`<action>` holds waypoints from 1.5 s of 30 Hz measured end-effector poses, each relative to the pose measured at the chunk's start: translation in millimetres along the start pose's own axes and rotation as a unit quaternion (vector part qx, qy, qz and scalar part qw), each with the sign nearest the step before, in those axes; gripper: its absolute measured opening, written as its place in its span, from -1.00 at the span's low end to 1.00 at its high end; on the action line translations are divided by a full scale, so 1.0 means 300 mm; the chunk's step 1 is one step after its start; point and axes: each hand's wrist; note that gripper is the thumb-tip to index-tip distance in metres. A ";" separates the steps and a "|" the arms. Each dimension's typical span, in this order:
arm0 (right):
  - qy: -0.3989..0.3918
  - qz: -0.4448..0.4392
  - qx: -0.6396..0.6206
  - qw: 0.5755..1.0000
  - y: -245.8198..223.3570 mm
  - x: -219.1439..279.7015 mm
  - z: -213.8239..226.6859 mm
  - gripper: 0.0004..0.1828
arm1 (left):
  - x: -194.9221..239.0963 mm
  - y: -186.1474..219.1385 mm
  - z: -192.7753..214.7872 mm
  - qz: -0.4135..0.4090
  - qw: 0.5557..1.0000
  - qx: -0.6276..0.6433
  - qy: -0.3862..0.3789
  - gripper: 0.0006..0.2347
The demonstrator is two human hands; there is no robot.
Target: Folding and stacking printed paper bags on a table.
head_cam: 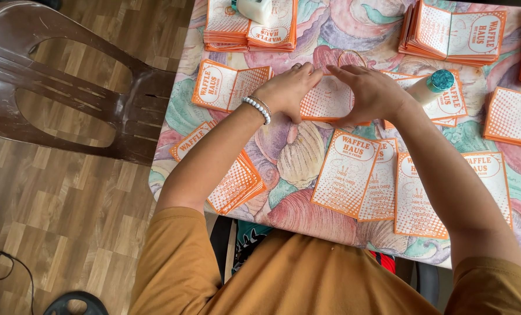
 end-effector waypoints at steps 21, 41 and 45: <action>0.206 0.076 0.037 0.975 0.068 -0.020 -0.306 -0.27 | 0.010 -0.050 -0.037 0.003 0.999 -0.038 -0.022 -0.15; 0.148 0.091 0.023 0.984 0.114 -0.025 -0.304 -0.27 | -0.042 0.132 -0.212 0.166 0.969 -0.157 0.088 -0.47; 0.086 0.081 0.024 0.993 0.145 -0.063 -0.302 -0.21 | -0.043 0.102 -0.227 0.154 0.972 -0.148 0.092 -0.44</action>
Point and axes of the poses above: each hand's wrist, its own x-axis away from the middle knuckle, its own z-axis out of the back of the hand, y = z × x, and after that the axes turned 9 degrees about -z, right-handed
